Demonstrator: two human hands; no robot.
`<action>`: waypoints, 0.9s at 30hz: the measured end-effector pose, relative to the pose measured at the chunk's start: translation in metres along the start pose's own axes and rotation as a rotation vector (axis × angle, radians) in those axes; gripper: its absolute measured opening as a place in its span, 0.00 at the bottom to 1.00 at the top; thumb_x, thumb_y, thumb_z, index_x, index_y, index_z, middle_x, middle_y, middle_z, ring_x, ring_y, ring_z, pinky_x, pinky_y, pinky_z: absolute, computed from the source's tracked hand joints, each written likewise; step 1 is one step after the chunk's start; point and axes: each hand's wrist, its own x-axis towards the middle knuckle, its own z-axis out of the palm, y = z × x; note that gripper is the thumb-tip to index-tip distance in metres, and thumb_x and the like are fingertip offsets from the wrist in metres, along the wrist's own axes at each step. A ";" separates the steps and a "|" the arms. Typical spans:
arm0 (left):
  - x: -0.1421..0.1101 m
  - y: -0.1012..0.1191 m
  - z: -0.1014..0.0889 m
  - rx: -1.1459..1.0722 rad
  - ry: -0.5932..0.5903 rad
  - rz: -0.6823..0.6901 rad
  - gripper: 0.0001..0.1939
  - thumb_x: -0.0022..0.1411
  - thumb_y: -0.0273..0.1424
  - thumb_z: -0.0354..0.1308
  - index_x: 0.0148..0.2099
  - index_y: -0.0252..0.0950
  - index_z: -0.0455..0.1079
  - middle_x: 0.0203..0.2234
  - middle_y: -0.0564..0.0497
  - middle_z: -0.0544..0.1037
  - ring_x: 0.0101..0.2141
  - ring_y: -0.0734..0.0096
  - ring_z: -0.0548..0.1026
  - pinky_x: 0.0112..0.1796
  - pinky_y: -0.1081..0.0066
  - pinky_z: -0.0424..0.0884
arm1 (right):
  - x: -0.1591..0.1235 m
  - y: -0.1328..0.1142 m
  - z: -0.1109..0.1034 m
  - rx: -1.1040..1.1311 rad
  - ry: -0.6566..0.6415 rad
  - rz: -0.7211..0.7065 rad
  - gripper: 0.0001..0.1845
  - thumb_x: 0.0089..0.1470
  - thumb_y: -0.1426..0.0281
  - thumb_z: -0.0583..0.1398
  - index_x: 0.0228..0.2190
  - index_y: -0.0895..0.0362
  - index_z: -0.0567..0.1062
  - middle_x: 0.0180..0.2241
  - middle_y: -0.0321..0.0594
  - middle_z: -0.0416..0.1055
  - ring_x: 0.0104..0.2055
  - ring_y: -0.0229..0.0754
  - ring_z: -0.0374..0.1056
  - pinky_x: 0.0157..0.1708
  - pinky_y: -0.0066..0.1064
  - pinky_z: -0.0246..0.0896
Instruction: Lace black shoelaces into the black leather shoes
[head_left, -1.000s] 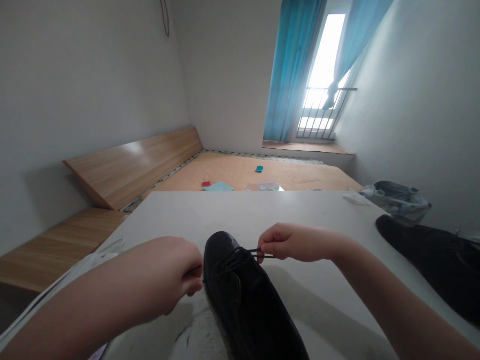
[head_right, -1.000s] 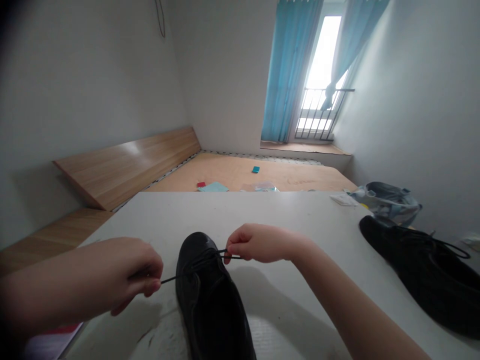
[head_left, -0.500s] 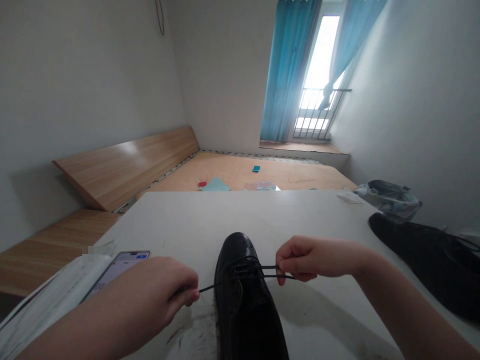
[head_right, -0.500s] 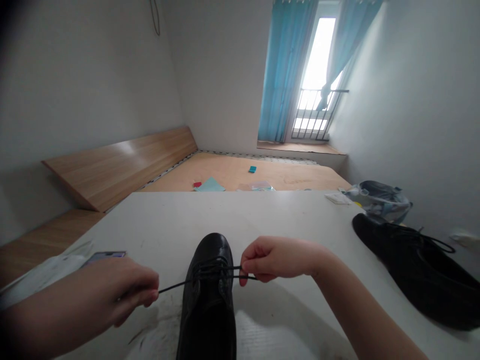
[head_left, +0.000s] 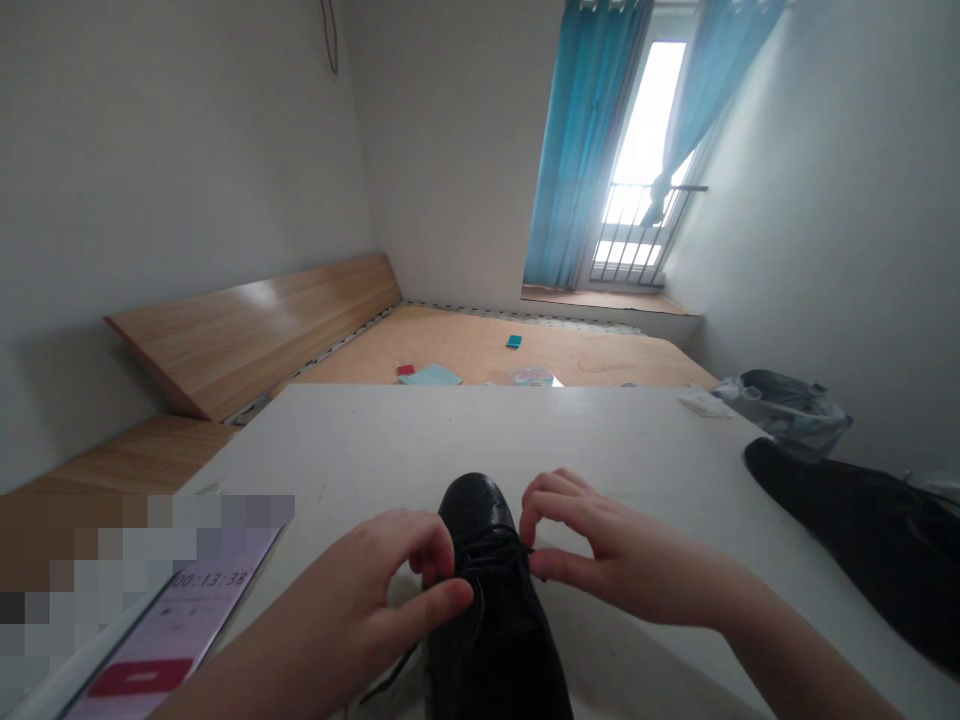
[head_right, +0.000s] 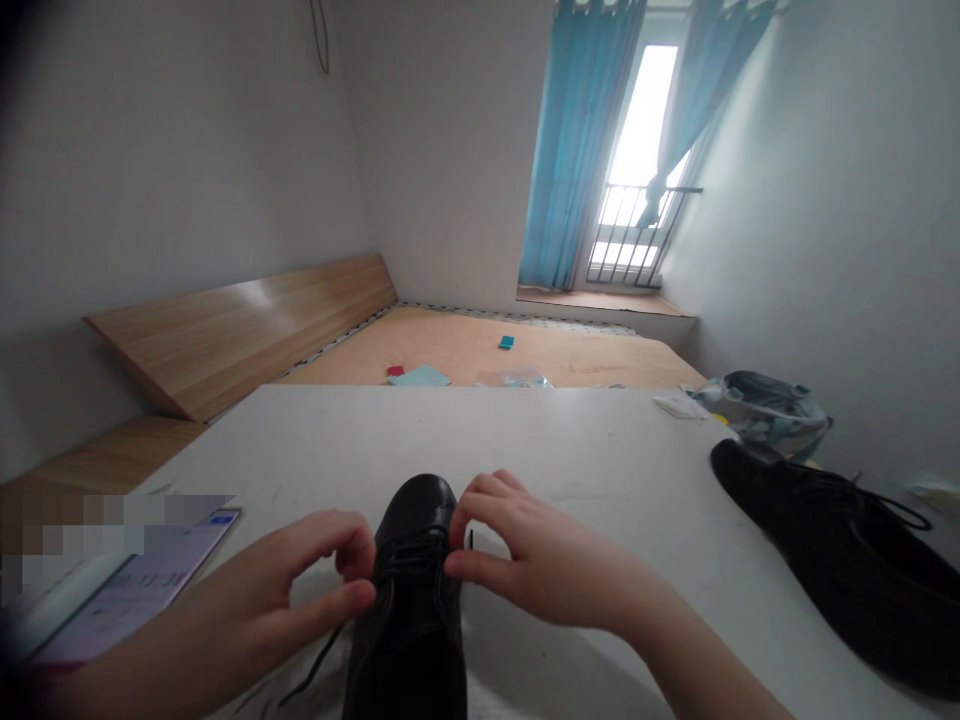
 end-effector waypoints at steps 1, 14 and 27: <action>0.001 0.000 0.005 0.010 -0.001 0.042 0.16 0.66 0.45 0.50 0.34 0.39 0.67 0.31 0.54 0.74 0.34 0.66 0.71 0.36 0.70 0.64 | 0.001 -0.003 0.002 0.015 -0.017 -0.007 0.08 0.63 0.62 0.55 0.34 0.53 0.70 0.40 0.37 0.66 0.47 0.41 0.62 0.49 0.35 0.58; -0.001 -0.006 0.002 -0.285 -0.183 -0.097 0.19 0.62 0.43 0.50 0.24 0.37 0.62 0.22 0.55 0.67 0.29 0.70 0.68 0.32 0.74 0.62 | 0.013 0.021 0.001 0.603 -0.372 0.079 0.18 0.58 0.59 0.58 0.24 0.58 0.64 0.24 0.35 0.66 0.24 0.32 0.59 0.26 0.26 0.53; 0.008 -0.024 0.006 0.167 0.008 -0.073 0.21 0.67 0.42 0.46 0.26 0.36 0.68 0.22 0.52 0.71 0.26 0.68 0.66 0.29 0.70 0.55 | -0.005 -0.005 -0.017 0.055 -0.129 0.052 0.15 0.48 0.82 0.54 0.29 0.57 0.79 0.26 0.36 0.71 0.26 0.35 0.62 0.28 0.28 0.54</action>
